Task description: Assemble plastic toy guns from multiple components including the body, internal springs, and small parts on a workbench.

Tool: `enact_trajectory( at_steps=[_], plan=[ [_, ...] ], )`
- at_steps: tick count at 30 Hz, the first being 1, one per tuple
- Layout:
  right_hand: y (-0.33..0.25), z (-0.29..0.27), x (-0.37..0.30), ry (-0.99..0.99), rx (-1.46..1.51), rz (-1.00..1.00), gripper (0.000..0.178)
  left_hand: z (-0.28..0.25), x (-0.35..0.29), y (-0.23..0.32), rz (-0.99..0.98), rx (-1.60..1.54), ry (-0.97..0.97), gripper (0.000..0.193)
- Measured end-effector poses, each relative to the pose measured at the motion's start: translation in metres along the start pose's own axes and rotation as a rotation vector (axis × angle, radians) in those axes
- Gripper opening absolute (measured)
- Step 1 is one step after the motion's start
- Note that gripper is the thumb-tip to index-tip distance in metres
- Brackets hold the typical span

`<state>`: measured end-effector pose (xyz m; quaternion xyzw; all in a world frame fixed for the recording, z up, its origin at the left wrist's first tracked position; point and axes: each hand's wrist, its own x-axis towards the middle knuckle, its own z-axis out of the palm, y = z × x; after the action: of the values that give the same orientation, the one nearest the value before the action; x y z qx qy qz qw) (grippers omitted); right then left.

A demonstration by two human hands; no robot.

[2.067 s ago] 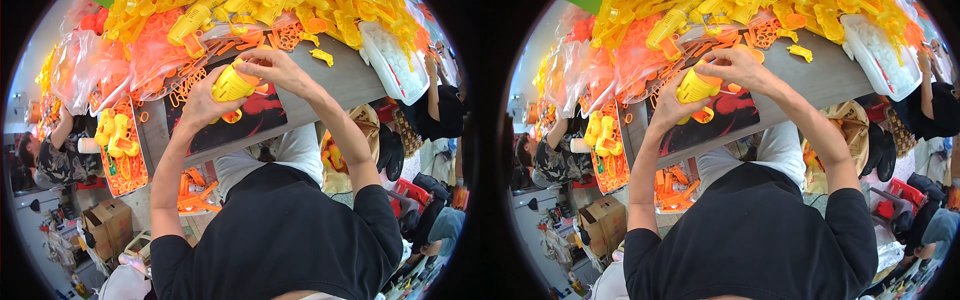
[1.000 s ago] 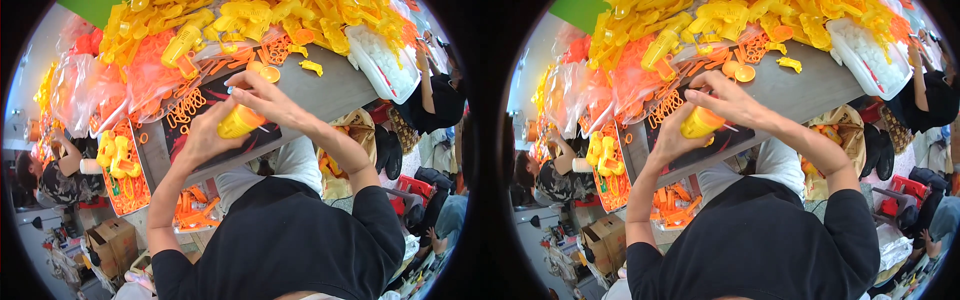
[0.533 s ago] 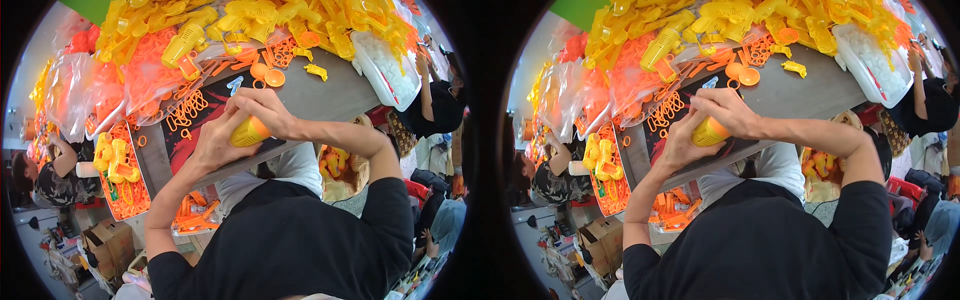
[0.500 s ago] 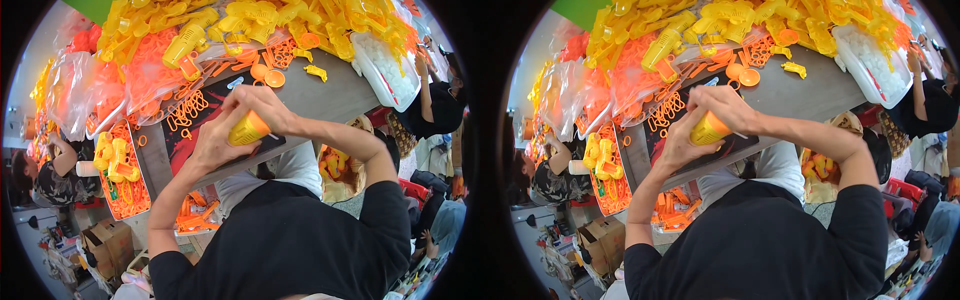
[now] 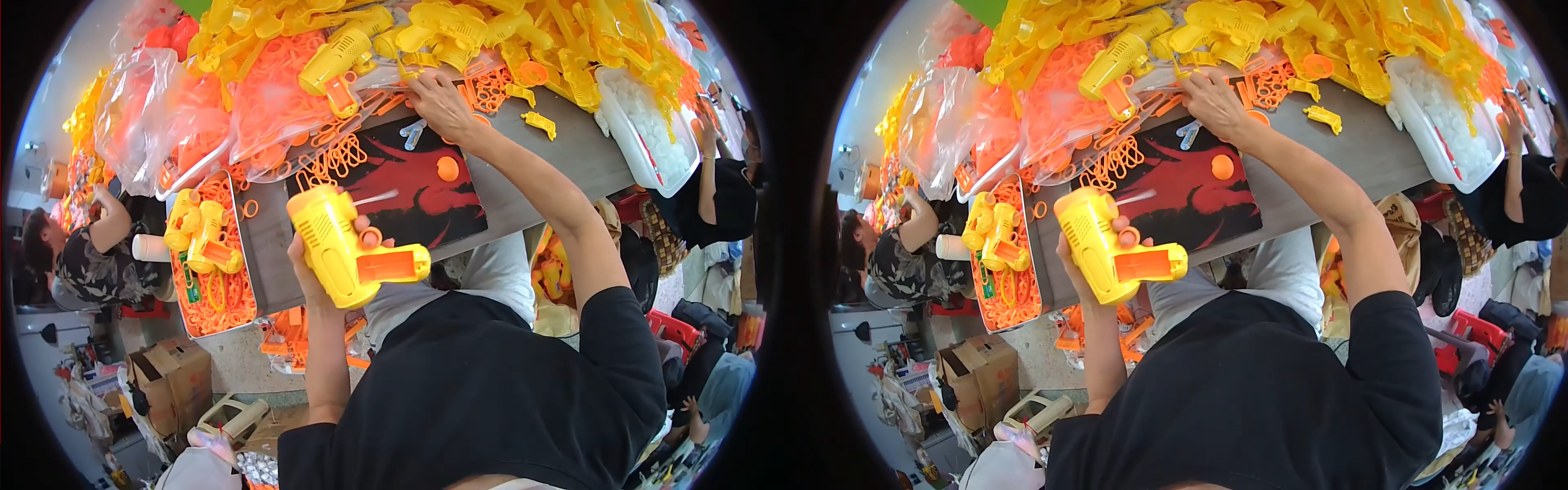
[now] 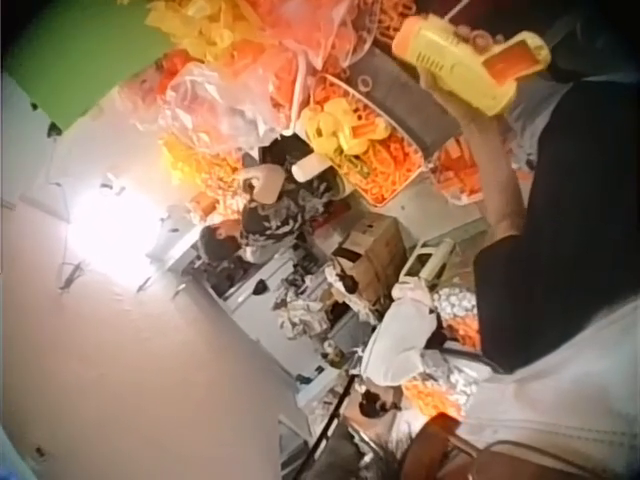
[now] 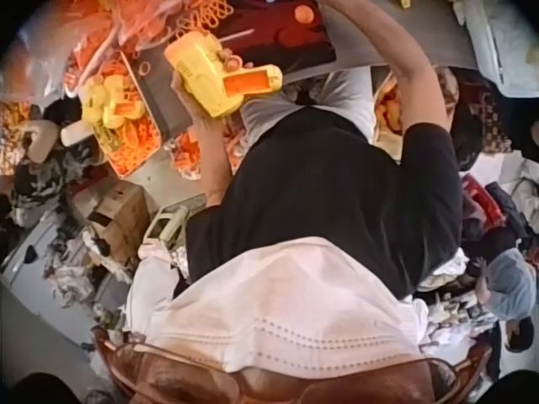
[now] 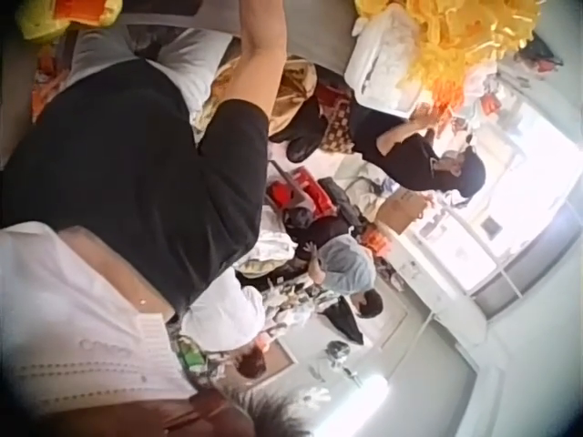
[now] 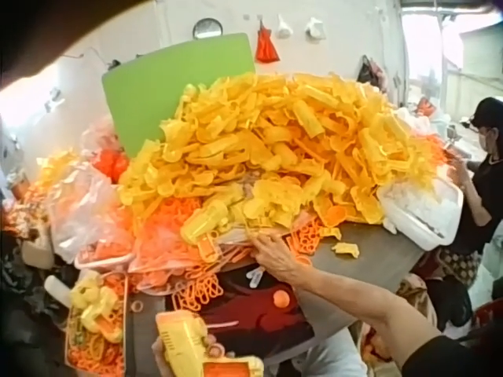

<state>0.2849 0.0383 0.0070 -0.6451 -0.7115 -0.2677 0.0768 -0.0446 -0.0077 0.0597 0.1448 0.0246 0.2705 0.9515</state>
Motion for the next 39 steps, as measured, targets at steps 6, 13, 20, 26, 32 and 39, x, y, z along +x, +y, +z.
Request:
enact_trajectory(
  at_steps=[6,13,20,26,32,39],
  plan=[
    [0.006,-0.008,-0.009,0.164,0.279,-0.022,0.021,0.012,0.06,-0.003,0.173,0.474,0.157,0.062],
    [-0.043,-0.127,-0.029,0.05,2.098,0.683,0.028,0.003,0.102,-0.017,0.557,0.755,0.299,0.049],
    [-0.094,-0.138,-0.047,0.174,1.73,0.766,0.022,-0.004,0.122,-0.045,0.659,0.894,0.29,0.04],
    [-0.097,-0.139,-0.05,0.206,1.711,0.879,0.019,0.002,0.115,-0.052,0.664,0.894,0.226,0.056],
    [-0.1,-0.15,-0.054,0.397,0.708,0.586,0.05,0.024,0.105,-0.043,0.699,0.899,0.283,0.071],
    [-0.108,-0.128,-0.047,0.228,1.385,0.438,0.072,0.022,0.091,-0.03,0.62,0.817,0.258,0.062]
  ],
)
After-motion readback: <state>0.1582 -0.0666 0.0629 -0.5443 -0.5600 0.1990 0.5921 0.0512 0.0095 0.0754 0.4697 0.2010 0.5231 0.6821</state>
